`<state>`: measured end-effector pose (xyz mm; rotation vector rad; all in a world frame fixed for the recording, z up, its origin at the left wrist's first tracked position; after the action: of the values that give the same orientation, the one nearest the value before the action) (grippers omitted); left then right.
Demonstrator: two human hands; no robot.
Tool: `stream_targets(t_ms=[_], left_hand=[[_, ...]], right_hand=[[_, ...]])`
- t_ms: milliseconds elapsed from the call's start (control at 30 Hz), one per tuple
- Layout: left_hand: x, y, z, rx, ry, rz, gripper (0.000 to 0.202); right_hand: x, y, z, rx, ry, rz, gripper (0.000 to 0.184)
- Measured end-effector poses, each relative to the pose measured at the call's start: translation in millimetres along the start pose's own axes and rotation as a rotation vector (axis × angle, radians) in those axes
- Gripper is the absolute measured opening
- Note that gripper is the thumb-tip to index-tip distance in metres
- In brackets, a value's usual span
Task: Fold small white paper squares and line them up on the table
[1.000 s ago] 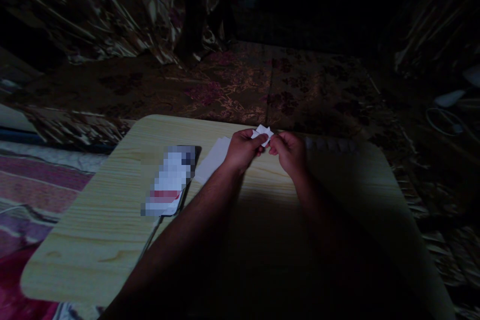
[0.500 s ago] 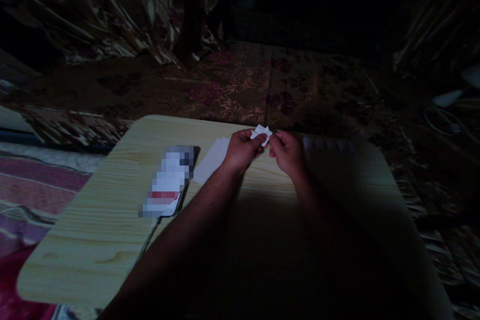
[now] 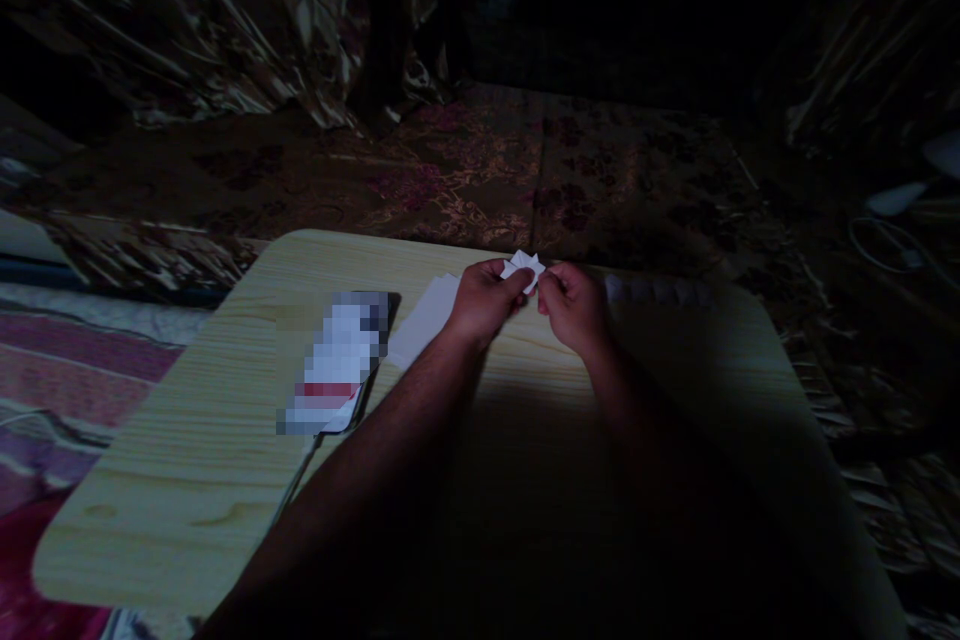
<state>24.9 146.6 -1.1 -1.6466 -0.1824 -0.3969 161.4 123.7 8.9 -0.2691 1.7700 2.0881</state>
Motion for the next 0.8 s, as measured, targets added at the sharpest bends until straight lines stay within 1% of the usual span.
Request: stream_targets(t_ms=[300, 467, 800], left_hand=[[0.9, -1.3, -1.6, 0.006, -0.01, 0.01, 0.026], [1.4, 1.3, -0.7, 0.017, 0.035, 0.001, 0.022], [-0.6, 2.7, -0.3, 0.026, 0.032, 0.006, 0.022]], right_hand=[[0.6, -4.7, 1.4, -0.006, -0.004, 0.003, 0.021], [-2.6, -2.6, 1.2, -0.029, -0.032, -0.012, 0.023], [-0.9, -4.6, 1.1, -0.024, -0.021, -0.019, 0.023]])
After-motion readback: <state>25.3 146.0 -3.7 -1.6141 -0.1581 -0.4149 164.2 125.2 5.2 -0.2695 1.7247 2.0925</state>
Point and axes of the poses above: each hand's wrist, its own z-axis towards the middle knuckle, its own x-axis out of the palm, y = z × x, the point moved 6 cm from there along z, towards the middle knuckle, and after that the axes turned 11 degrees about -z, right-handed, at the moved point
